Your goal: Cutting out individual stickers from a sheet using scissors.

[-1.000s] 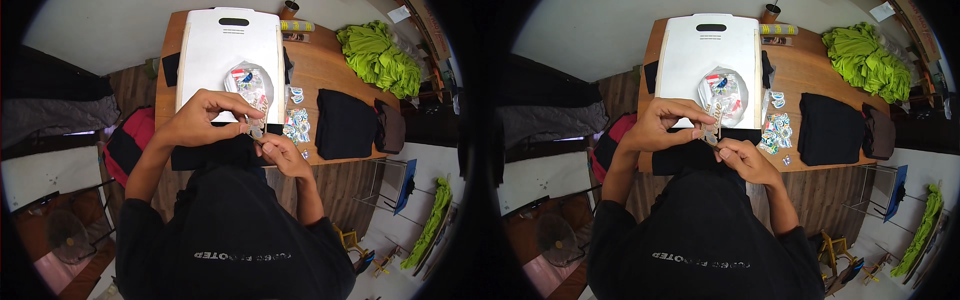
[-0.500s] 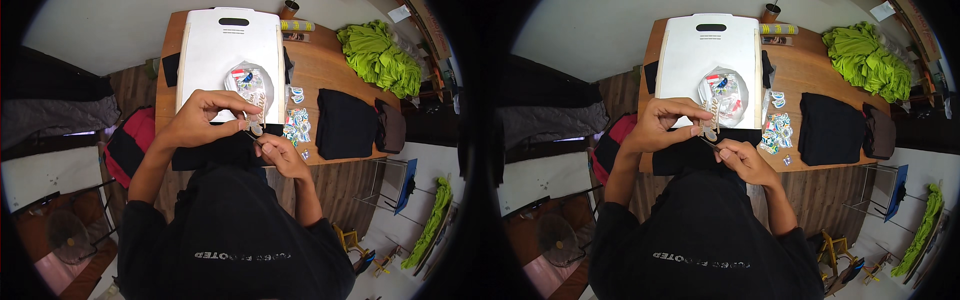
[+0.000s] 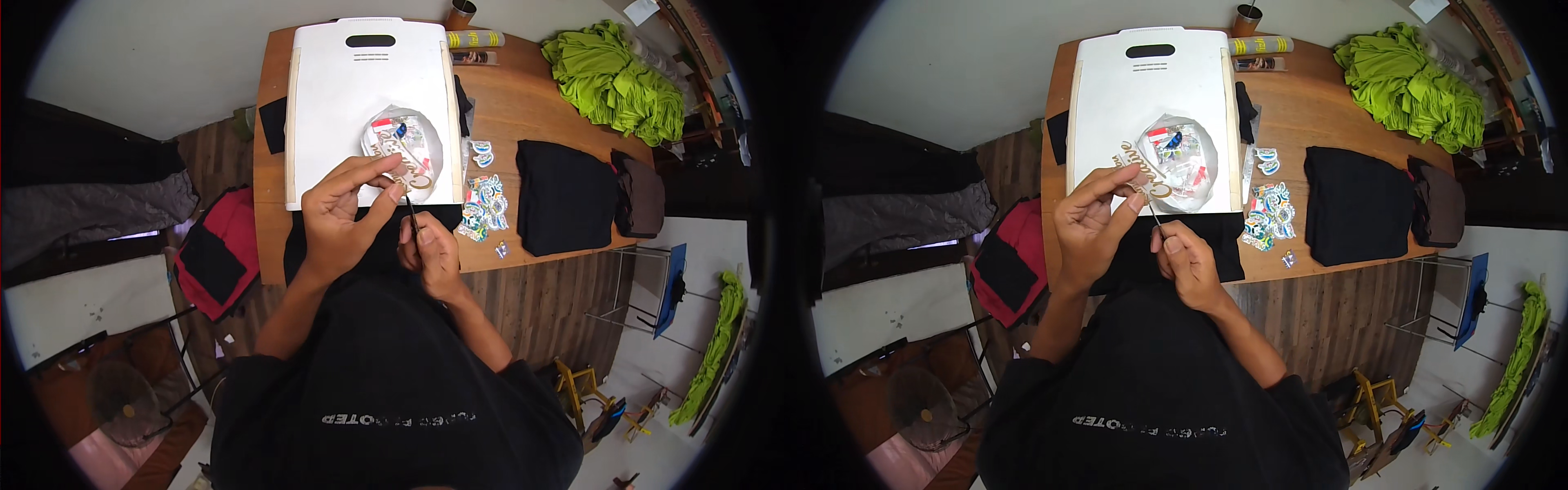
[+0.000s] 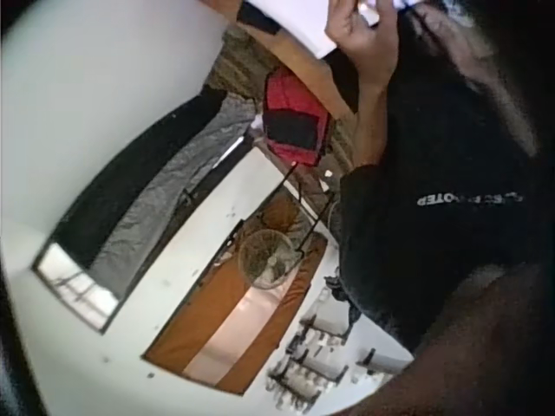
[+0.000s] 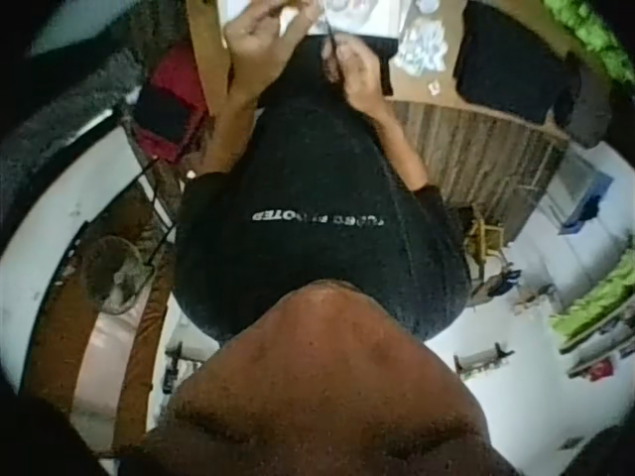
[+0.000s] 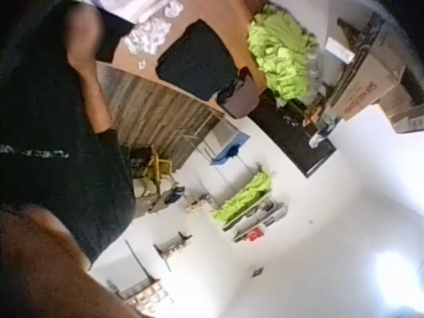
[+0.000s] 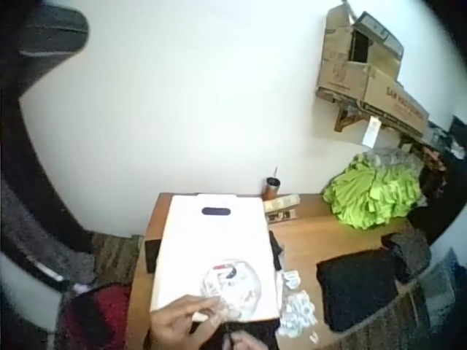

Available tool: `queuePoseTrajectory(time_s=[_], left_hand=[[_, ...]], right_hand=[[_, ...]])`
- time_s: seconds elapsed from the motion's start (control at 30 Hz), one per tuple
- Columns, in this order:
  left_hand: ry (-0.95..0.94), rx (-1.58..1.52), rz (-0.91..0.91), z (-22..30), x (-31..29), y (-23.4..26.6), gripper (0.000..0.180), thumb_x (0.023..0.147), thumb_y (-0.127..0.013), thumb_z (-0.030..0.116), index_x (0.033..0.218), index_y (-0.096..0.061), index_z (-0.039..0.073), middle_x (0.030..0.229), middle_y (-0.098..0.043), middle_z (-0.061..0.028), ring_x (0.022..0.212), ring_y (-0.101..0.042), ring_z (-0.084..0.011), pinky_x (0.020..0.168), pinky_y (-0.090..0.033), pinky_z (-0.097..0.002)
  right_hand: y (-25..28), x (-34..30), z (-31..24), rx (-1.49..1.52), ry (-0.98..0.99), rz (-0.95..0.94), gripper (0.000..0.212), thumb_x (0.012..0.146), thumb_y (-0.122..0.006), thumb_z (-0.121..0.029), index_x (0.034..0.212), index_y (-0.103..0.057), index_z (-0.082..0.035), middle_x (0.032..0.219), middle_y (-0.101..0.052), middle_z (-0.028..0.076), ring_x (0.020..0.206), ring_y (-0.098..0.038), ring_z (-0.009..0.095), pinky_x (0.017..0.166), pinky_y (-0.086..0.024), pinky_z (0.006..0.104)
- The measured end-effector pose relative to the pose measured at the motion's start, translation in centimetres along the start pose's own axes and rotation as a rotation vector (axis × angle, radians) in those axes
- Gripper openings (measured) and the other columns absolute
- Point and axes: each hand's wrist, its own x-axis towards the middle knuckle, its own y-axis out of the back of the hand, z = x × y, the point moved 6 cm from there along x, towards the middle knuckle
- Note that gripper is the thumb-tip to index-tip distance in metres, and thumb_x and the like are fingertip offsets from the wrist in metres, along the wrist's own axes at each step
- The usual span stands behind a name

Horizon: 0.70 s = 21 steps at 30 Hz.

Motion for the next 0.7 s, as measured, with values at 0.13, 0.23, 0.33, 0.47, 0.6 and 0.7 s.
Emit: queuePoseTrajectory(time_s=[0.13,0.23,0.33,0.47,0.6,0.7], left_hand=[[0.031,-0.007,0.002,-0.7,-0.3,0.0,0.035,0.082,-0.066,-0.012,0.117,-0.063,-0.008,0.105,-0.065,-0.0146,0.09,-0.063,-0.0139,0.085,-0.049,-0.0245],[0.042,-0.021,0.009,-0.9,-0.5,0.1,0.035,0.082,-0.066,-0.011,0.117,-0.062,-0.008,0.105,-0.065,-0.0147,0.09,-0.063,-0.0137,0.085,-0.048,-0.0245],[0.044,-0.023,0.024,-1.1,-0.7,0.2,0.035,0.082,-0.066,-0.011,0.117,-0.062,-0.008,0.104,-0.065,-0.0146,0.09,-0.063,-0.0135,0.086,-0.048,-0.0245],[0.017,-0.036,0.092,-1.0,-0.8,0.7,0.035,0.082,-0.067,-0.011,0.117,-0.062,-0.008,0.104,-0.065,-0.0147,0.09,-0.064,-0.0135,0.085,-0.048,-0.0244],[0.015,-0.014,0.095,-1.1,-0.8,0.8,0.035,0.082,-0.067,-0.011,0.117,-0.062,-0.009,0.105,-0.065,-0.0148,0.09,-0.064,-0.0136,0.085,-0.049,-0.0245],[0.017,-0.016,0.092,-1.1,-0.8,0.8,0.035,0.082,-0.067,-0.011,0.116,-0.062,-0.009,0.105,-0.065,-0.0149,0.09,-0.064,-0.0136,0.085,-0.049,-0.0246]], right_hand=[[-0.4,0.1,-0.2,0.096,0.075,-0.006,0.035,0.105,-0.039,-0.032,0.098,-0.05,0.001,0.06,-0.037,-0.002,0.049,-0.031,0.005,0.047,-0.027,0.0217],[-0.4,0.2,0.0,0.097,0.072,0.001,0.036,0.105,-0.039,-0.033,0.098,-0.05,0.0,0.06,-0.037,-0.002,0.049,-0.031,0.005,0.046,-0.026,0.0214],[-0.5,0.2,0.1,0.087,0.063,0.005,0.036,0.104,-0.039,-0.034,0.098,-0.05,0.0,0.06,-0.037,-0.002,0.049,-0.031,0.005,0.046,-0.026,0.0213],[-0.5,0.2,0.7,0.043,-0.023,0.036,0.036,0.104,-0.04,-0.034,0.098,-0.05,0.0,0.06,-0.037,-0.002,0.049,-0.03,0.005,0.046,-0.026,0.0213],[-0.6,0.2,0.9,0.058,-0.033,0.035,0.034,0.105,-0.04,-0.032,0.097,-0.05,0.0,0.059,-0.036,-0.003,0.048,-0.03,0.004,0.046,-0.025,0.0213],[-0.5,0.2,1.0,0.062,-0.034,0.038,0.032,0.105,-0.039,-0.03,0.097,-0.05,-0.001,0.059,-0.036,-0.003,0.048,-0.029,0.004,0.046,-0.025,0.0214]])
